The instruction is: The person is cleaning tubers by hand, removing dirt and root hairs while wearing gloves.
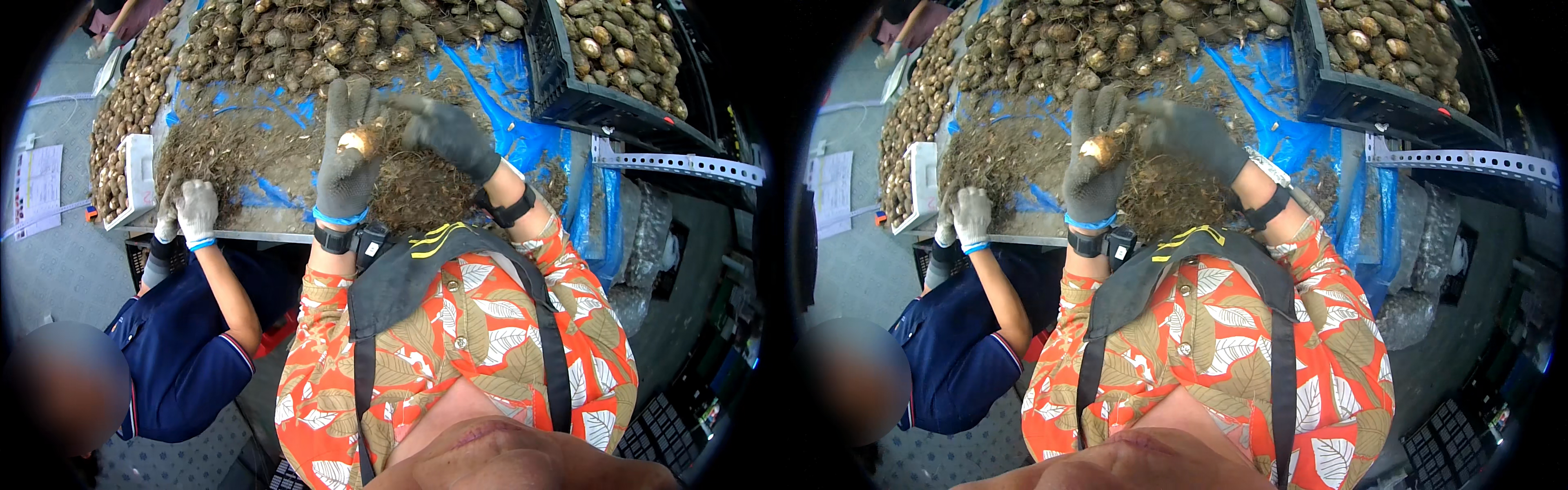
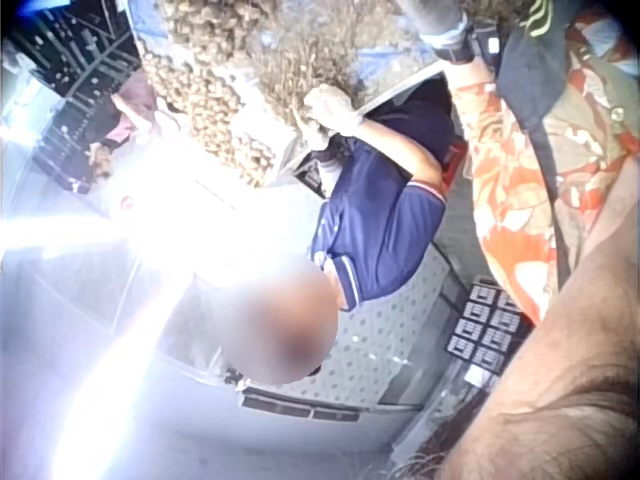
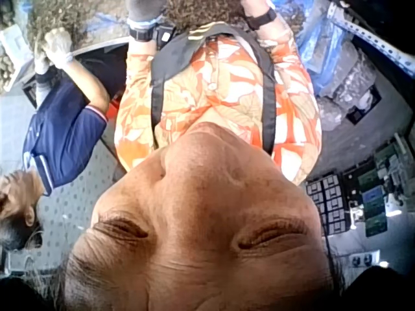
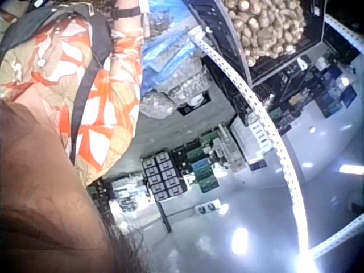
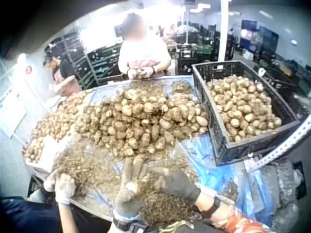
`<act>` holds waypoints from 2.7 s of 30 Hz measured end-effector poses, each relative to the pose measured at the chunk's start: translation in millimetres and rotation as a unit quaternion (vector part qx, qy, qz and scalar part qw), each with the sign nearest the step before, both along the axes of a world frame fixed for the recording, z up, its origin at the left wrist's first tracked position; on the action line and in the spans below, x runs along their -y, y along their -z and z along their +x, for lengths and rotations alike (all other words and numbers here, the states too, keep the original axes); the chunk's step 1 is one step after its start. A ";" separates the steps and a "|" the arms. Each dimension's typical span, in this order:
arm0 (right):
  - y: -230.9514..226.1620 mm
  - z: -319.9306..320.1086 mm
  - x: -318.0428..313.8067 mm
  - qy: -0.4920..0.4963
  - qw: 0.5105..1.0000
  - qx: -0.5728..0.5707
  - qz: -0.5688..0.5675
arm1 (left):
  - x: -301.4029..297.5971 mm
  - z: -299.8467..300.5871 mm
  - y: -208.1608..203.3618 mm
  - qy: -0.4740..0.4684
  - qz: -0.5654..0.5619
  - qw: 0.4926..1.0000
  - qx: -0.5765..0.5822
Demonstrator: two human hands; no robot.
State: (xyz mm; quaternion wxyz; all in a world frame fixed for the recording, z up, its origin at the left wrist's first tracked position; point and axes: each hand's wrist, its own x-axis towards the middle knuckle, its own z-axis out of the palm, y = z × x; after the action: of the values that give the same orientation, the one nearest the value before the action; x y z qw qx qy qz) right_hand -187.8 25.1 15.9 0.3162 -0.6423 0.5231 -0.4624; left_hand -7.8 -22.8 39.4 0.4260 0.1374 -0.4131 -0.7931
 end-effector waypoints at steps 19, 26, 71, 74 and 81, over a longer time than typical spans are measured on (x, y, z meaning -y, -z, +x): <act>0.1 -26.8 0.2 -0.002 0.987 0.157 0.032 | 2.1 6.3 5.7 0.089 -0.071 0.984 0.137; -8.7 24.1 -16.2 0.064 0.985 0.148 0.052 | 3.0 2.4 8.4 0.041 -0.132 0.976 0.169; -4.2 -1.4 12.4 0.071 0.988 -0.062 -0.123 | 0.5 -0.9 12.6 -0.078 -0.215 0.918 0.325; -8.0 26.4 4.5 0.082 0.991 0.041 -0.097 | -3.8 -3.6 0.2 -0.062 -0.253 0.878 0.402; 17.8 -26.5 16.1 0.132 0.986 0.029 0.094 | -1.4 2.8 -2.7 -0.050 -0.315 0.874 0.366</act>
State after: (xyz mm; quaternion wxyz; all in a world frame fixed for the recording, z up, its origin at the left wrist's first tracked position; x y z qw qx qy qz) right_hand -214.4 9.0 -2.0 0.3265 -0.5208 0.6353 -0.4675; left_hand -5.0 -21.4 42.1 0.3043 0.2970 -0.7601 -0.4914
